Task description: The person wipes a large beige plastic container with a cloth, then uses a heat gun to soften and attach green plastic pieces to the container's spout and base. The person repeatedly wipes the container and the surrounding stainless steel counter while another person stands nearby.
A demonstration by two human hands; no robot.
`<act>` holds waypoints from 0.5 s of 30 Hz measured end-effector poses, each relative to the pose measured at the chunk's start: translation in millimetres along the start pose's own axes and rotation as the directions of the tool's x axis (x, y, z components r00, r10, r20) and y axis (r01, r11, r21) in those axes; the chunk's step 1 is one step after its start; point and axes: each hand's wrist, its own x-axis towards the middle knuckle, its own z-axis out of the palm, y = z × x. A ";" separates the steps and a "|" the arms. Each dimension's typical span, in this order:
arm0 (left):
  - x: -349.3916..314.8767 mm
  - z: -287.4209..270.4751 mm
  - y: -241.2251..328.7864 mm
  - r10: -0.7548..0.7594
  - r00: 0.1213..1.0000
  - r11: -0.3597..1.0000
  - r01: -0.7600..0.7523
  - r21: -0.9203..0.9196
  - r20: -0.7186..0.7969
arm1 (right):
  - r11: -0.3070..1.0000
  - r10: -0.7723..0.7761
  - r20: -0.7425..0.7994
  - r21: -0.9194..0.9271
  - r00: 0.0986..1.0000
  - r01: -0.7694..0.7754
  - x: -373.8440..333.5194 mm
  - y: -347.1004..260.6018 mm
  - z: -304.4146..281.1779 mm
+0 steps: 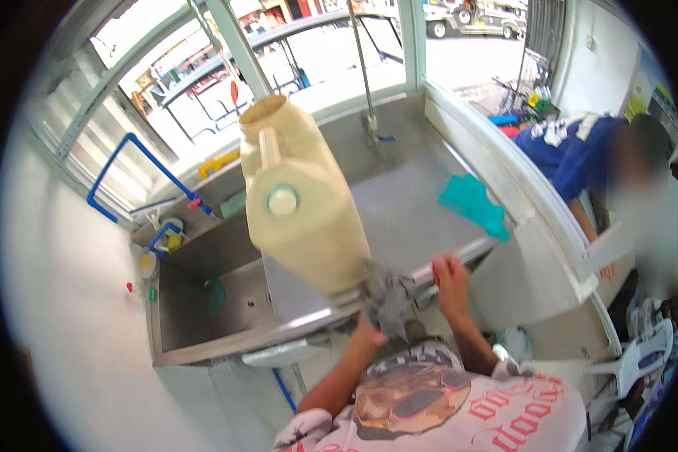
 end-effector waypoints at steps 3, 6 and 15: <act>4.8 -12.2 0.5 -0.081 0.994 0.984 0.092 0.154 -0.077 | 0.985 0.116 0.129 0.110 0.985 -0.131 6.8 21.7 -41.0; 11.0 -14.1 4.9 0.081 0.996 0.733 -0.079 0.676 0.028 | 0.924 0.199 0.220 0.284 0.955 -0.258 40.8 14.9 -90.1; 143.1 16.0 -79.7 0.302 0.769 0.695 0.227 0.682 -0.563 | 0.779 0.356 0.358 0.396 0.863 -0.486 91.2 35.5 -14.5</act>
